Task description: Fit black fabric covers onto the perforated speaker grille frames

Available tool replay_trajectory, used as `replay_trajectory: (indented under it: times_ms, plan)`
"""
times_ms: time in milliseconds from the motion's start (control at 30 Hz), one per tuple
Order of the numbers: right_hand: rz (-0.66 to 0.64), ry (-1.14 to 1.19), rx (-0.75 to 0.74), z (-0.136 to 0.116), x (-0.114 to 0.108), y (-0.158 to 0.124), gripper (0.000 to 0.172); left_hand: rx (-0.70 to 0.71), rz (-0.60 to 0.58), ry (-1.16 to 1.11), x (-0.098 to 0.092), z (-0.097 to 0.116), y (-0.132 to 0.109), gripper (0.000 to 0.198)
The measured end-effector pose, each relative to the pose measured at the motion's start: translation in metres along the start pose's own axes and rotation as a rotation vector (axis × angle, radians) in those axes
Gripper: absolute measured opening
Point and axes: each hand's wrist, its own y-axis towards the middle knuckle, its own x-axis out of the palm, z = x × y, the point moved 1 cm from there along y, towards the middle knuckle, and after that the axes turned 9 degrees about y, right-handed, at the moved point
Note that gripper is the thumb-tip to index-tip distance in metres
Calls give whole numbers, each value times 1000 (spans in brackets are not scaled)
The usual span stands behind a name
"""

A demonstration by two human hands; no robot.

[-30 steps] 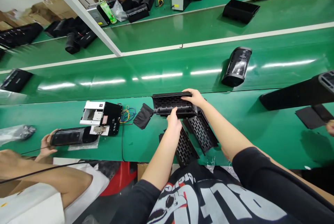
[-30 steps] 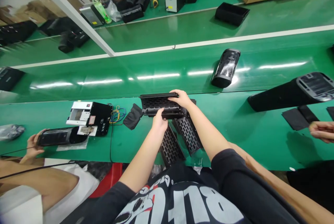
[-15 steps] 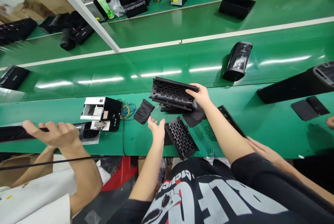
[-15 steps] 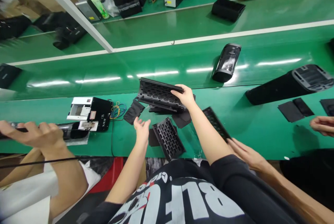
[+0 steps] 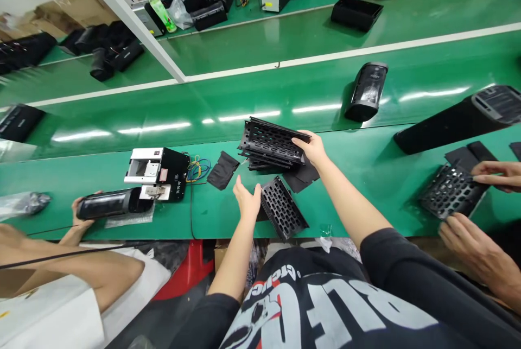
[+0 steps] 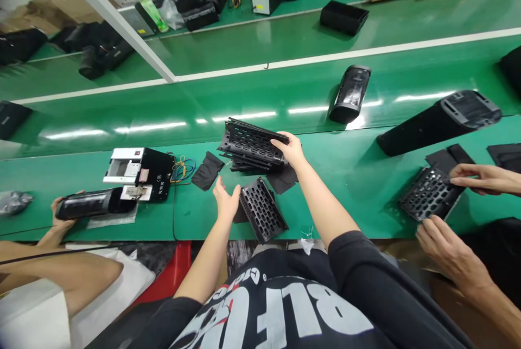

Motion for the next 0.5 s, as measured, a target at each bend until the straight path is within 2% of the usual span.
replay_trajectory:
  times_ms: [100, 167, 333, 433, 500]
  plan:
    - [42, 50, -34, -9, -1, 2, 37, 284, 70, 141, -3, 25, 21, 66]
    - [81, 85, -49, -14, -2, 3, 37, 343, 42, 225, 3, 39, 30, 59]
    - [241, 165, -61, -23, -16, -14, 37, 256, 14, 484, 27, 58, 26, 37]
    - [350, 218, -27, -26, -35, -47, 36, 183, -12, 628, 34, 66, 18, 41]
    - [390, 246, 22, -26, -50, -79, 34, 197, -57, 690, 31, 71, 16, 44]
